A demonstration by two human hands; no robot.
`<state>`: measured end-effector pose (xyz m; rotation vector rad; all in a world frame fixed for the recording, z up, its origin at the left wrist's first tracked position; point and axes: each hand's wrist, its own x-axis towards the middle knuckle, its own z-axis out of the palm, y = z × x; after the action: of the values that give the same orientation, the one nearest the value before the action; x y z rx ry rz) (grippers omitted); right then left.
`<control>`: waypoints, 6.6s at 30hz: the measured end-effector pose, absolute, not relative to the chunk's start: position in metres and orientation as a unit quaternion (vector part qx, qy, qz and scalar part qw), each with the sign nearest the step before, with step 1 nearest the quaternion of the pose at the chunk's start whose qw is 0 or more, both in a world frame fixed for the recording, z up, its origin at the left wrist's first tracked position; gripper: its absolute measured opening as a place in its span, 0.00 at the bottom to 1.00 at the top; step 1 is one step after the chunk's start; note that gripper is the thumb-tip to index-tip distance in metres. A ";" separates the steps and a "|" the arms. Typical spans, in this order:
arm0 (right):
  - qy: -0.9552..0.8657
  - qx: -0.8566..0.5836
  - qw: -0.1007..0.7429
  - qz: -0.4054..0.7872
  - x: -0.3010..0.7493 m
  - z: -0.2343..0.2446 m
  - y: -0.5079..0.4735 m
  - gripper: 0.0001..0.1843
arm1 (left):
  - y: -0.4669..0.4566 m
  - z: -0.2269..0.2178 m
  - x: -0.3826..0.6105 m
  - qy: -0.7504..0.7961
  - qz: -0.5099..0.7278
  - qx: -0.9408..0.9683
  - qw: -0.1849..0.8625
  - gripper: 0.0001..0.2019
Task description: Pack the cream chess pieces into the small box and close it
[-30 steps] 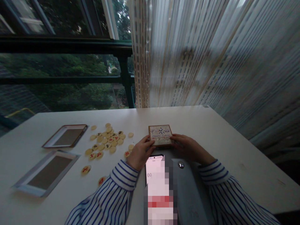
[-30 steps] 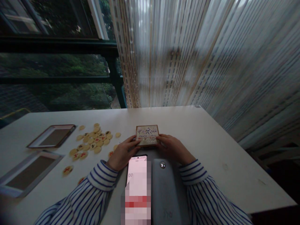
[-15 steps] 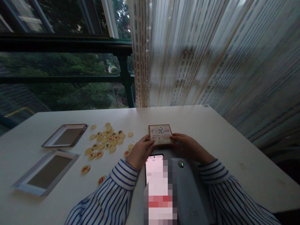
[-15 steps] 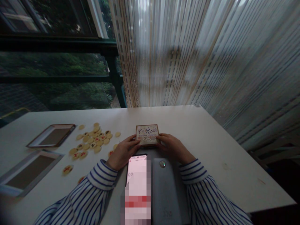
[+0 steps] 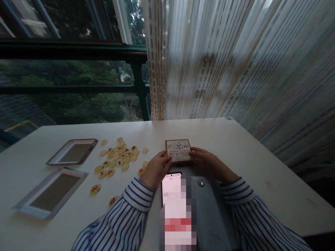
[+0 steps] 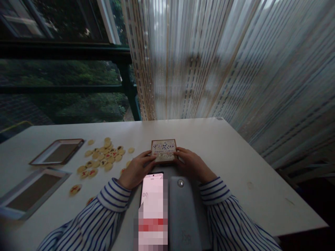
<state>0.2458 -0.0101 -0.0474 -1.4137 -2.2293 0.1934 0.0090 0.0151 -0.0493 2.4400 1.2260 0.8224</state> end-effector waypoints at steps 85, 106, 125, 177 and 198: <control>-0.700 -0.640 0.274 0.161 0.226 -0.039 0.005 0.18 | 0.042 -0.038 0.019 0.511 0.386 0.506 0.577 0.21; -0.693 -0.661 0.252 0.143 0.223 -0.038 0.004 0.17 | 0.042 -0.041 0.026 0.548 0.419 0.509 0.514 0.27; -0.688 -0.658 0.265 0.156 0.223 -0.038 0.004 0.18 | 0.037 -0.044 0.030 0.448 0.430 0.417 0.663 0.24; -0.354 -0.493 0.627 0.489 0.229 -0.019 0.006 0.13 | 0.022 0.002 0.040 0.421 0.469 0.327 0.704 0.28; -0.361 -0.509 0.599 0.501 0.283 0.016 0.004 0.09 | 0.040 0.024 0.088 0.388 0.423 0.357 0.737 0.25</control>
<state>0.2832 0.0037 0.0156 -1.1800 -0.8382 1.1622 0.0875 0.0396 0.0237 0.7842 0.8523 0.9278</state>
